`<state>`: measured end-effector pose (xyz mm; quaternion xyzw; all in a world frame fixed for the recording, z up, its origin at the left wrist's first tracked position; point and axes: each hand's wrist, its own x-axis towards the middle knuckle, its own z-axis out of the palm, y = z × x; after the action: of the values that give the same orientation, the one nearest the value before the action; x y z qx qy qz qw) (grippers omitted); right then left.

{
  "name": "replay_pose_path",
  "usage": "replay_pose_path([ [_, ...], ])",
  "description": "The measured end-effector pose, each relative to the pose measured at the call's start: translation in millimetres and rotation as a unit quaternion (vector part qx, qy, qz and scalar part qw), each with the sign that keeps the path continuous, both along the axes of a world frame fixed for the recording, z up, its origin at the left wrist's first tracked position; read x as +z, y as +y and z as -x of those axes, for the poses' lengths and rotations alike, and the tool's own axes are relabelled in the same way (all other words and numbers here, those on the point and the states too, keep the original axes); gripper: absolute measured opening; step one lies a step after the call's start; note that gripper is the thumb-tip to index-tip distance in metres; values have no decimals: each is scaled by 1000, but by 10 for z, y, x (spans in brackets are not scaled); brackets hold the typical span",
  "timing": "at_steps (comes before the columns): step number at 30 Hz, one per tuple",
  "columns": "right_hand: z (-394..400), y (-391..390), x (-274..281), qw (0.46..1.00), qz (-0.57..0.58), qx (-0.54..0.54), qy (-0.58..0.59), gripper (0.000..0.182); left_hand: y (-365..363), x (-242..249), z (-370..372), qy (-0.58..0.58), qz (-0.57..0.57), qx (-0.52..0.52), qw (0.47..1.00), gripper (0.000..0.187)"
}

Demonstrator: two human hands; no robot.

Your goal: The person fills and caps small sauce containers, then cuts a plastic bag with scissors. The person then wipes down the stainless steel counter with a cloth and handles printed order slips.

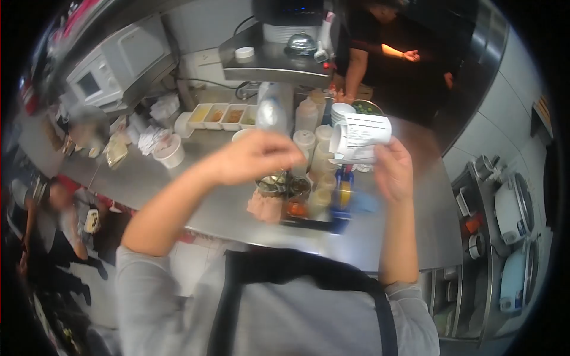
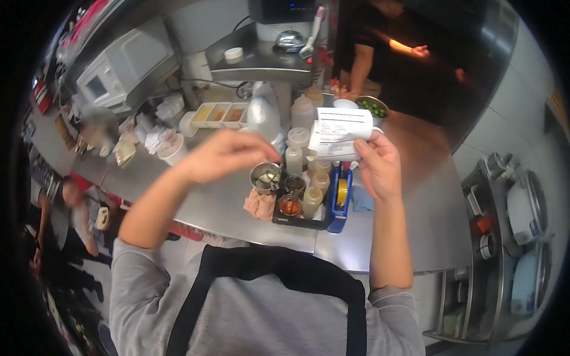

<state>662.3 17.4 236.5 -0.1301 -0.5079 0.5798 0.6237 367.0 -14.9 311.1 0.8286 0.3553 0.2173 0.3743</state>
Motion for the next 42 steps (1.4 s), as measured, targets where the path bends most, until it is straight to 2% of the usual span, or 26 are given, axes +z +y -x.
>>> replay_pose_path([
  [2,231,-21,35,999,0,10,-30,19,-95,-391,-59,-128,88,-22,988,42],
  [4,420,19,7,997,-3,35,-66,19,-24,-685,-76,-247,156,23,956,49],
  [8,792,33,-90,986,-16,45,-157,20,-58,-728,-52,-451,246,40,857,57],
  [12,1116,-49,-167,982,19,65,-175,20,-63,-803,176,-477,195,76,853,45],
  [15,1317,-73,-192,981,28,70,-181,23,-94,-858,342,-512,167,67,840,45],
  [18,1536,-106,-201,979,15,57,-197,26,-159,-890,501,-556,191,69,806,45],
  [21,1799,-61,-254,975,10,66,-211,28,-164,-997,748,-582,197,85,785,51],
  [24,2115,-11,-310,970,8,80,-227,29,-264,-1076,1069,-593,178,61,783,59],
  [28,2630,-52,-306,949,-40,53,-307,29,-431,-1150,1583,-585,143,97,792,70],
  [29,2796,-50,-363,956,-20,74,-283,30,-448,-1236,1721,-586,124,111,793,70],
  [32,3324,-202,-583,958,6,93,-272,29,-591,-1554,2131,-529,36,218,819,53],
  [33,3471,-259,-696,954,10,112,-277,25,-723,-1646,2247,-537,51,247,805,46],
  [35,3753,-282,-1076,949,38,153,-271,19,-894,-2021,2521,-471,60,360,803,28],
  [37,4046,-287,-1560,944,87,201,-247,13,-1189,-2307,2723,-419,89,442,788,21],
  [38,4152,-393,-1610,930,128,240,-245,13,-1343,-2397,2815,-391,105,479,779,18],
  [40,4345,-635,-1652,893,208,317,-242,11,-1596,-2540,2966,-474,91,478,734,14],
  [41,4400,-664,-1763,886,213,339,-236,12,-1691,-2608,3017,-514,84,475,709,13],
  [42,4448,-696,-1883,877,217,361,-231,14,-1747,-2727,3072,-506,86,495,701,13],
])
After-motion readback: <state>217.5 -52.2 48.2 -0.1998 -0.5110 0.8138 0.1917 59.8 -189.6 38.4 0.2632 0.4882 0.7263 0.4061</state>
